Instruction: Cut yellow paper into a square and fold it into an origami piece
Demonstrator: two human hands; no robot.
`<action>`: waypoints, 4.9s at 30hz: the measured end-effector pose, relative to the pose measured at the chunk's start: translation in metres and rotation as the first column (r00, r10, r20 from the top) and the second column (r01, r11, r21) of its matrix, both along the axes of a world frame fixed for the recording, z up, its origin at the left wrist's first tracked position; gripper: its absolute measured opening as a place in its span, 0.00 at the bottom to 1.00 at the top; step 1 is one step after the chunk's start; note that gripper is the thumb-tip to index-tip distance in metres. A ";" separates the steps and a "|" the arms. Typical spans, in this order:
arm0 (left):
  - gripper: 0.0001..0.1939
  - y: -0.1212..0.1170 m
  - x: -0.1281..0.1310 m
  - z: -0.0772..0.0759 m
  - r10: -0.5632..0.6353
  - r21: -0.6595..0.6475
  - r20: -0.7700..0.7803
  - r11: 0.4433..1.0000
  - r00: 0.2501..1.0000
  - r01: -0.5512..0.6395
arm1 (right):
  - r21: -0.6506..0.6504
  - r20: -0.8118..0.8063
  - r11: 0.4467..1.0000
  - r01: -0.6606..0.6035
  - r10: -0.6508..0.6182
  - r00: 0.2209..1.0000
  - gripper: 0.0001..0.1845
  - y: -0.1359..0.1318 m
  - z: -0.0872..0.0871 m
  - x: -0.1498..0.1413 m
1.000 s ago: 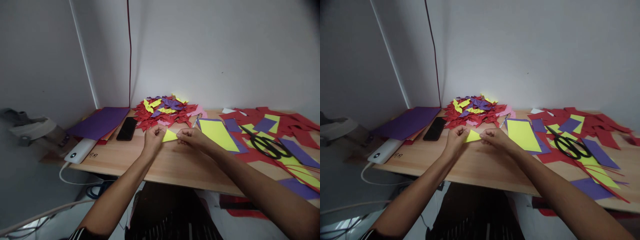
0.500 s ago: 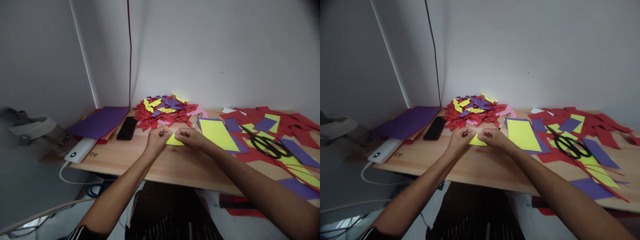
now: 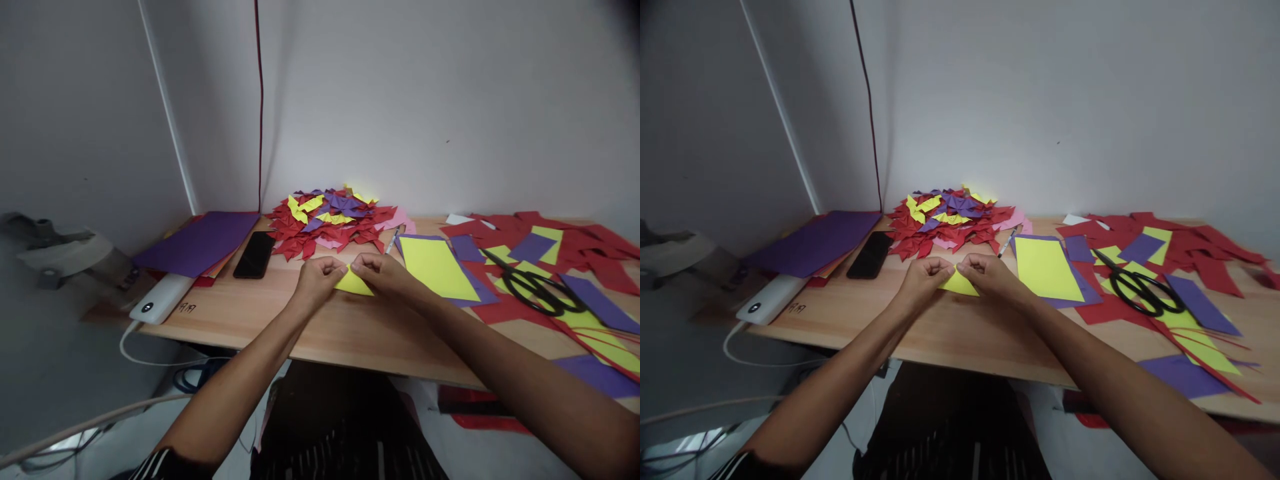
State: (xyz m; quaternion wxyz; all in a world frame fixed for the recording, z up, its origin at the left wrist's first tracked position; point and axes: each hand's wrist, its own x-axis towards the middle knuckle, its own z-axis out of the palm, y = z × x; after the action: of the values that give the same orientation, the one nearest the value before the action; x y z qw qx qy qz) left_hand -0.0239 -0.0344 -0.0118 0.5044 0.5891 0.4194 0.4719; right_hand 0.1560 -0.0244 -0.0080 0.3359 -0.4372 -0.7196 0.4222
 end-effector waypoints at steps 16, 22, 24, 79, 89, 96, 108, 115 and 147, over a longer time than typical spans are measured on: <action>0.14 0.002 0.002 -0.002 -0.069 -0.031 -0.071 0.997 0.995 0.067 | 0.268 0.117 0.961 0.072 -0.107 0.987 0.13 0.003 0.005 0.006; 0.12 -0.002 0.001 0.000 -0.060 -0.110 -0.082 0.993 0.995 0.051 | 0.236 0.102 0.962 0.139 -0.167 0.981 0.14 0.003 0.005 0.010; 0.13 -0.003 0.000 0.001 -0.040 -0.079 -0.153 0.997 0.987 0.028 | 0.239 0.104 0.960 0.150 -0.179 0.978 0.15 0.003 0.004 0.010; 0.21 0.001 0.001 0.005 -0.072 -0.069 0.062 0.995 0.995 0.076 | 0.335 0.216 0.939 0.073 -0.152 0.964 0.17 -0.002 0.010 0.005; 0.14 0.008 -0.002 -0.002 0.033 0.105 -0.110 0.994 0.993 -0.021 | 0.273 0.224 0.962 0.010 -0.073 0.972 0.19 -0.005 0.007 -0.001; 0.13 0.004 0.000 0.003 0.027 0.217 -0.126 0.976 0.992 0.001 | 0.190 0.121 0.981 -0.032 0.009 0.993 0.21 -0.002 0.003 -0.003; 0.18 0.005 0.003 -0.003 -0.096 -0.008 -0.066 0.995 0.993 0.096 | 0.375 0.124 0.922 0.101 -0.158 0.980 0.18 -0.007 0.009 -0.002; 0.16 0.001 0.003 0.001 -0.066 0.003 -0.064 0.998 0.996 0.066 | 0.327 0.156 0.943 0.056 -0.112 0.981 0.20 -0.005 0.010 0.001; 0.15 -0.004 0.002 0.010 -0.185 -0.090 -0.129 0.981 0.974 0.174 | 0.374 0.126 0.906 0.197 -0.261 0.957 0.16 -0.008 0.014 0.005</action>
State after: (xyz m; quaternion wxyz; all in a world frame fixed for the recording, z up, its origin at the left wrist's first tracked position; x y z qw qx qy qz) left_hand -0.0218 -0.0387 -0.0019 0.5376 0.6355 0.4160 0.3662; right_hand 0.1615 -0.0323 0.0064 0.3932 -0.4855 -0.7542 0.2021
